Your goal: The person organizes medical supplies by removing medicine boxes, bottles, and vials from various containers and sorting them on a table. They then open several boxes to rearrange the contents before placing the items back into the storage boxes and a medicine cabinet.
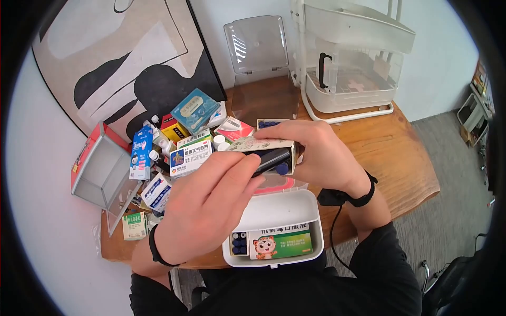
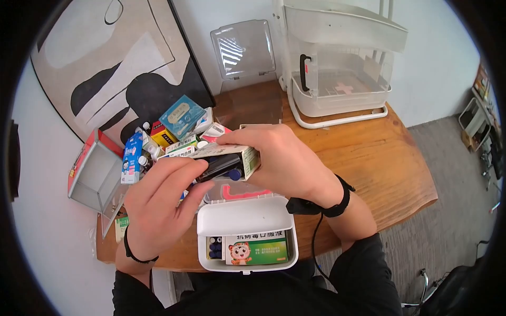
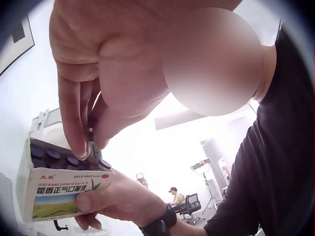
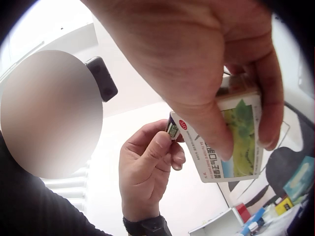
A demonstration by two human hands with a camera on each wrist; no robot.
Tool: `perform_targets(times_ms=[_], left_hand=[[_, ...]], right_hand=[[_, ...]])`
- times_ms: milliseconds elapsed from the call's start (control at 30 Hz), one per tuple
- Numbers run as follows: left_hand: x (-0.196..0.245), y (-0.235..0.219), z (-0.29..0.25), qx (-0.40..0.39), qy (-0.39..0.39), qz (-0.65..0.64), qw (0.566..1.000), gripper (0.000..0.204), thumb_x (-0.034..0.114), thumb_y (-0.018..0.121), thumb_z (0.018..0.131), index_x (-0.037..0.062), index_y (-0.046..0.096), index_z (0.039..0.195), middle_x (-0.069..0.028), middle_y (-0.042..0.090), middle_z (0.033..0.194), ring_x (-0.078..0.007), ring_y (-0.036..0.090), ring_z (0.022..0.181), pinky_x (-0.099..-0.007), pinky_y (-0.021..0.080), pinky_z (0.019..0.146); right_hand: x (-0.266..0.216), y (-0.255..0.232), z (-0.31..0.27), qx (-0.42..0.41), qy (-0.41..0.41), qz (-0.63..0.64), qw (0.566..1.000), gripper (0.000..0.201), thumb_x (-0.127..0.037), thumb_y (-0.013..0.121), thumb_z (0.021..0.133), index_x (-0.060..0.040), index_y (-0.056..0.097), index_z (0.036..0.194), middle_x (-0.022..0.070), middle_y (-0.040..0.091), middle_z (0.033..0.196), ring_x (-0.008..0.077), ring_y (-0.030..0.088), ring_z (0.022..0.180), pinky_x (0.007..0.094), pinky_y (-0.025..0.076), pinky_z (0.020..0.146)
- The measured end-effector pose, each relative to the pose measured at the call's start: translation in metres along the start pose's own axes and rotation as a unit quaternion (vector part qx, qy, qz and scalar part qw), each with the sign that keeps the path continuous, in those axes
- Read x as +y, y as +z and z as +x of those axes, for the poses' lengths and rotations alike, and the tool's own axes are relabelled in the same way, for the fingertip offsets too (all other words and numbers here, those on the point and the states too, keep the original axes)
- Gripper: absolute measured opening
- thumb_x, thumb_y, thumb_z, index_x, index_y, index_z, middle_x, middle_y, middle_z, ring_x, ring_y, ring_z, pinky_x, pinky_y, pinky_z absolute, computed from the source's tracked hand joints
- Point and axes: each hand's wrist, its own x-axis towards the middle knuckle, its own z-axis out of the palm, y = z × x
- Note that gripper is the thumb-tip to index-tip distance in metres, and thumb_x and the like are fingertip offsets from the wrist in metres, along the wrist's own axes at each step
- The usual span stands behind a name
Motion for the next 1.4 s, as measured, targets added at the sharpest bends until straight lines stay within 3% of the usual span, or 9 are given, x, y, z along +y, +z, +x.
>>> perform_targets(times_ms=[100,167,400,500,567,633,833,1000,1400], left_hand=[[0.000,-0.001,0.002,-0.035,0.007,0.001,0.999,0.038,0.000,0.090,0.081,-0.0001,0.076,0.116,-0.0136,0.071,0.104,-0.0290,0.074,0.088,-0.0366,0.060,0.072],[0.003,0.002,0.007,-0.056,0.004,-0.004,0.998,0.038,0.001,0.090,0.081,0.0001,0.076,0.116,-0.0132,0.071,0.104,-0.0283,0.074,0.087,-0.0365,0.059,0.071],[0.003,-0.001,0.014,-0.002,0.001,-0.024,1.000,0.027,0.003,0.089,0.079,0.0006,0.077,0.103,-0.0113,0.069,0.102,-0.0261,0.071,0.084,-0.0359,0.057,0.070],[-0.001,0.005,0.017,-0.054,-0.017,-0.037,0.998,0.023,0.001,0.089,0.078,0.0006,0.077,0.098,-0.0110,0.070,0.098,-0.0256,0.070,0.082,-0.0352,0.056,0.071],[-0.006,0.004,0.014,-0.019,0.024,-0.019,0.999,0.025,0.000,0.088,0.079,0.0011,0.077,0.101,-0.0101,0.069,0.098,-0.0245,0.069,0.080,-0.0343,0.055,0.066],[-0.008,-0.001,0.011,0.015,0.073,-0.013,0.997,0.026,0.000,0.087,0.079,0.0017,0.076,0.103,-0.0091,0.069,0.097,-0.0233,0.068,0.077,-0.0333,0.053,0.062],[-0.009,-0.028,-0.070,0.057,-0.066,0.053,0.995,0.029,-0.008,0.089,0.072,0.0007,0.075,0.096,-0.0115,0.069,0.092,-0.0258,0.068,0.079,-0.0357,0.054,0.066],[-0.026,-0.014,-0.157,0.023,-0.181,-0.011,0.983,0.026,-0.004,0.090,0.076,0.0010,0.075,0.096,-0.0102,0.068,0.089,-0.0222,0.065,0.071,-0.0327,0.051,0.061],[-0.052,0.026,-0.229,-0.004,-0.329,-0.103,0.939,0.018,-0.003,0.086,0.082,-0.0007,0.072,0.093,-0.0081,0.065,0.081,-0.0165,0.058,0.061,-0.0297,0.046,0.058]], right_hand=[[0.001,0.003,0.001,-0.002,-0.042,-0.025,0.999,0.054,0.002,0.085,0.075,-0.0061,0.078,0.128,0.0133,0.080,0.121,0.0280,0.076,0.097,0.0330,0.058,0.071],[-0.007,0.003,0.001,-0.019,-0.025,-0.021,0.999,0.053,0.002,0.086,0.073,-0.0032,0.076,0.125,0.0206,0.077,0.107,0.0423,0.074,0.097,0.0441,0.060,0.081],[-0.005,0.000,-0.001,-0.016,-0.034,-0.011,0.999,0.054,0.002,0.088,0.072,-0.0036,0.076,0.124,0.0205,0.078,0.111,0.0424,0.074,0.102,0.0436,0.060,0.085],[-0.006,-0.001,0.001,-0.028,-0.016,-0.010,0.999,0.056,0.009,0.077,0.074,-0.0075,0.078,0.128,0.0141,0.080,0.118,0.0283,0.076,0.096,0.0347,0.055,0.064],[-0.004,0.000,0.001,-0.040,-0.021,0.006,0.999,0.056,-0.006,0.092,0.072,-0.0031,0.076,0.126,0.0198,0.078,0.113,0.0411,0.074,0.102,0.0425,0.061,0.087],[-0.004,-0.003,0.002,-0.027,-0.023,0.010,0.999,0.054,-0.007,0.092,0.074,-0.0031,0.076,0.126,0.0187,0.079,0.113,0.0376,0.076,0.100,0.0405,0.061,0.086],[0.003,-0.041,0.001,0.068,0.108,0.125,0.984,0.047,-0.007,0.089,0.086,-0.0014,0.075,0.130,0.0057,0.081,0.107,0.0112,0.074,0.090,0.0283,0.061,0.079],[0.029,-0.066,-0.007,0.117,0.194,0.132,0.965,0.041,-0.006,0.087,0.090,0.0044,0.073,0.128,0.0084,0.079,0.099,0.0103,0.071,0.075,0.0258,0.058,0.062],[0.165,-0.038,-0.102,0.101,0.396,0.069,0.910,0.040,-0.016,0.089,0.091,0.0051,0.074,0.122,0.0105,0.080,0.101,0.0141,0.075,0.083,0.0284,0.060,0.069]])
